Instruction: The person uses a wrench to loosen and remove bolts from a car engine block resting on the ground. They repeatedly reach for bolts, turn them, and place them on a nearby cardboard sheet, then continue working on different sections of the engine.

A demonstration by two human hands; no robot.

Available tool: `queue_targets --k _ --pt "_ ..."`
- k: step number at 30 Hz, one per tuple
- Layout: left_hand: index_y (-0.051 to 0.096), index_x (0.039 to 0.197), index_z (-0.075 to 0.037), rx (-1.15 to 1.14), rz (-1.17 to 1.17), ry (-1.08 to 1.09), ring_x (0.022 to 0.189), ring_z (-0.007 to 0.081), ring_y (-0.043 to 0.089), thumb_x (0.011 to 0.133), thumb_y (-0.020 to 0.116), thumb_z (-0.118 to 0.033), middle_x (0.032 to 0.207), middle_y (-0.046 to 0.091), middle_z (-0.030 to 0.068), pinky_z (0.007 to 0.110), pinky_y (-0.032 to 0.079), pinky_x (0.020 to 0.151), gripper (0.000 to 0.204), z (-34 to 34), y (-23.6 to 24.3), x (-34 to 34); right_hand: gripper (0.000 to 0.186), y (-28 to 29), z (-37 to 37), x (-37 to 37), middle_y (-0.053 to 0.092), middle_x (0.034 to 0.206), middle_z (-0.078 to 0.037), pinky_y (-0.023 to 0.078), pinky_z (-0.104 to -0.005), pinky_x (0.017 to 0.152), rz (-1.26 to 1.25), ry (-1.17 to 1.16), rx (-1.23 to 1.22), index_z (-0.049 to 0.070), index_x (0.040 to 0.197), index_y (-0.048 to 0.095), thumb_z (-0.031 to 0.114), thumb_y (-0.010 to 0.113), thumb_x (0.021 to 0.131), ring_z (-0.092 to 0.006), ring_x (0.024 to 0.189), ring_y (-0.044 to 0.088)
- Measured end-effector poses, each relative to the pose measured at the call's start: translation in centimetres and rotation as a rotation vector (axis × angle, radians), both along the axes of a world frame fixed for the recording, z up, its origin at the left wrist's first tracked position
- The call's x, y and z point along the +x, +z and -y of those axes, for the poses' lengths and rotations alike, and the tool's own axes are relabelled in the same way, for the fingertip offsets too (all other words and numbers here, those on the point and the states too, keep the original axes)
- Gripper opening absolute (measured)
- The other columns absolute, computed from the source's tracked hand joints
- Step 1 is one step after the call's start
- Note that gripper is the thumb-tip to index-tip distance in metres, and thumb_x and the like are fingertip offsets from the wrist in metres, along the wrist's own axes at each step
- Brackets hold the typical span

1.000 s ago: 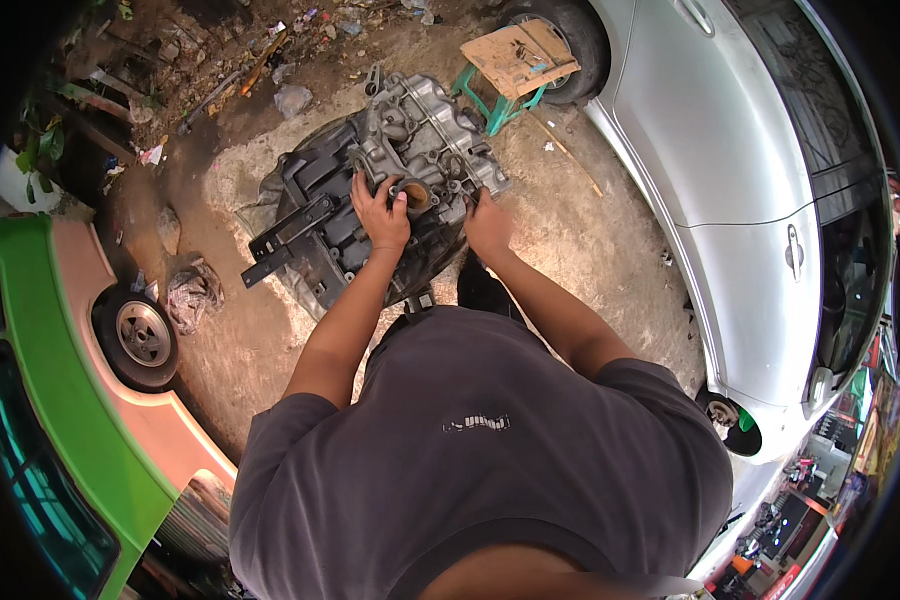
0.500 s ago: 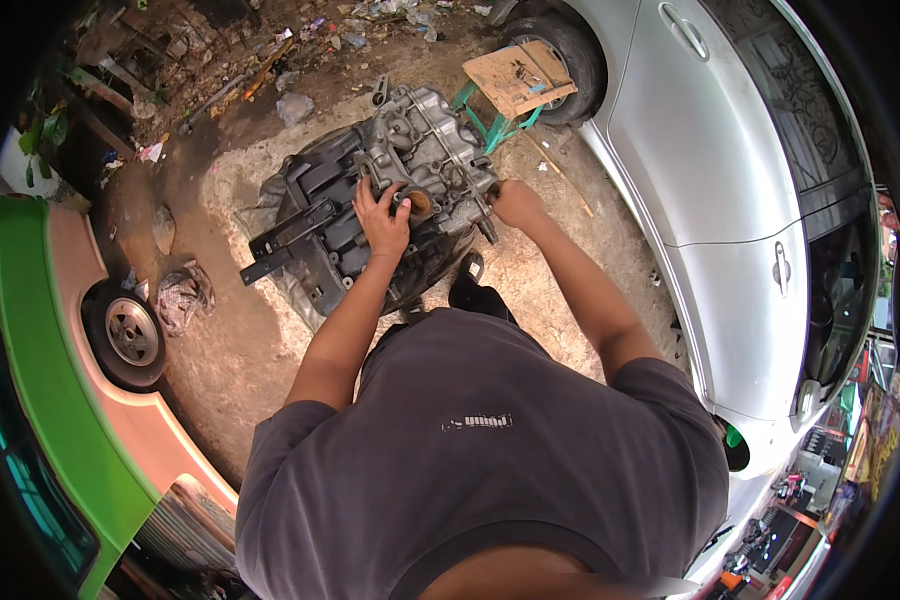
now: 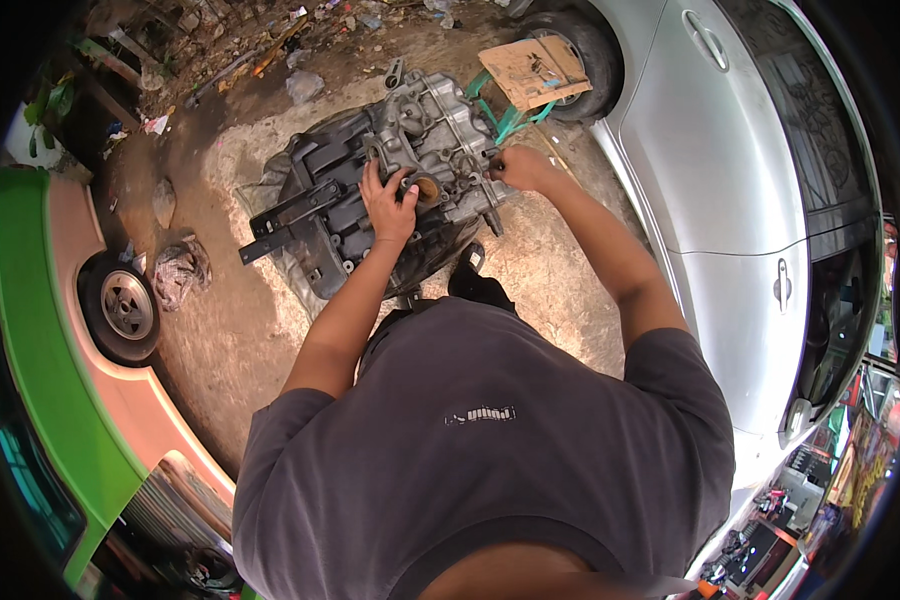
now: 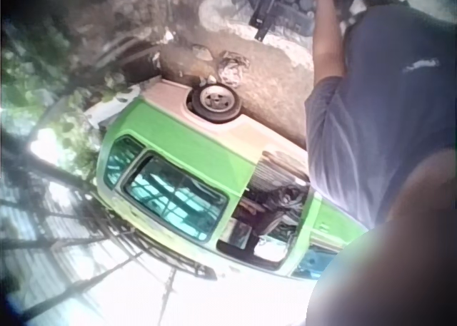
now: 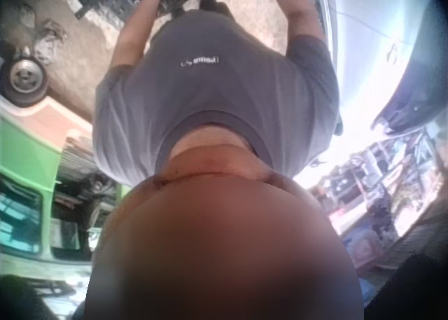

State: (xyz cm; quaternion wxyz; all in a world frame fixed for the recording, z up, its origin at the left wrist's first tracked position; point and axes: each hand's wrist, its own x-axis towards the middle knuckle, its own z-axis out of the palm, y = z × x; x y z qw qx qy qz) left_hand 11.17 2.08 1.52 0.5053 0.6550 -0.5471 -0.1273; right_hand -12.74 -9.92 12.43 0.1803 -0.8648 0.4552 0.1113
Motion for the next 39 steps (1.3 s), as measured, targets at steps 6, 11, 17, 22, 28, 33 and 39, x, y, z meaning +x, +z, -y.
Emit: queue_targets --k 6,11,17,22,28,33,39 --pt "0.070 0.112 -0.018 0.008 0.001 0.009 0.139 0.0425 0.026 0.083 0.059 -0.045 0.146 0.036 0.0222 0.057 0.013 0.114 0.041 0.0 -0.1 -0.1 0.036 1.4 0.7 1.8 0.069 0.096 -0.016 0.052 -0.0464 0.080 -0.116 0.049 0.026 0.014 0.101 0.072 0.045 0.062 0.086 -0.0359 0.094 0.065" --pt "0.070 0.111 -0.019 0.024 -0.002 0.008 0.140 0.0421 0.025 0.083 0.058 -0.047 0.147 0.035 0.0218 0.057 0.012 0.115 0.042 -0.1 -0.1 -0.1 0.040 1.8 0.4 3.4 0.069 0.098 -0.018 0.053 -0.0456 0.082 -0.187 0.031 0.020 0.008 0.098 0.072 0.044 0.063 0.085 -0.0354 0.097 0.066" --pt "0.071 0.111 -0.018 0.030 -0.006 0.016 0.140 0.0415 0.025 0.083 0.058 -0.047 0.147 0.035 0.0215 0.056 0.012 0.115 0.042 0.0 -0.2 -0.1 0.045 0.6 0.1 3.4 0.069 0.099 -0.019 0.053 -0.0446 0.084 -0.203 0.002 0.039 0.003 0.095 0.072 0.047 0.065 0.083 -0.0353 0.096 0.066" --pt "0.071 0.110 -0.018 0.005 -0.026 0.008 0.140 0.0420 0.025 0.084 0.058 -0.048 0.147 0.035 0.0216 0.056 0.014 0.115 0.043 -0.1 0.0 -0.1 0.040 -0.8 -0.5 3.1 0.069 0.097 -0.018 0.053 -0.0451 0.081 -0.195 -0.027 -0.015 0.008 0.096 0.072 0.045 0.064 0.085 -0.0351 0.094 0.067" --pt "0.071 0.111 -0.014 0.019 0.068 0.009 0.136 0.0462 0.029 0.089 0.052 -0.053 0.145 0.036 0.0269 0.054 0.023 0.112 0.049 -0.2 0.4 0.0 0.040 -0.9 -1.9 3.0 0.069 0.098 -0.019 0.053 -0.0449 0.082 -0.169 -0.098 -0.027 0.005 0.096 0.071 0.043 0.062 0.087 -0.0352 0.096 0.066" --pt "0.071 0.111 -0.014 -0.003 0.054 0.004 0.136 0.0471 0.029 0.089 0.051 -0.053 0.144 0.037 0.0273 0.054 0.024 0.111 0.049 -0.1 0.3 0.0 0.042 -0.6 -1.8 2.6 0.068 0.097 -0.021 0.052 -0.0458 0.083 -0.196 -0.017 0.005 0.003 0.095 0.070 0.043 0.059 0.089 -0.0361 0.096 0.065" --pt "0.072 0.108 -0.017 -0.040 -0.017 0.006 0.137 0.0429 0.029 0.082 0.060 -0.045 0.143 0.039 0.0228 0.055 0.018 0.113 0.040 0.1 0.1 -0.1 0.043 -1.2 -1.5 1.6 0.067 0.086 -0.020 0.051 -0.0493 0.075 -0.136 0.142 -0.056 0.006 0.091 0.069 0.046 0.052 0.093 -0.0386 0.085 0.065"
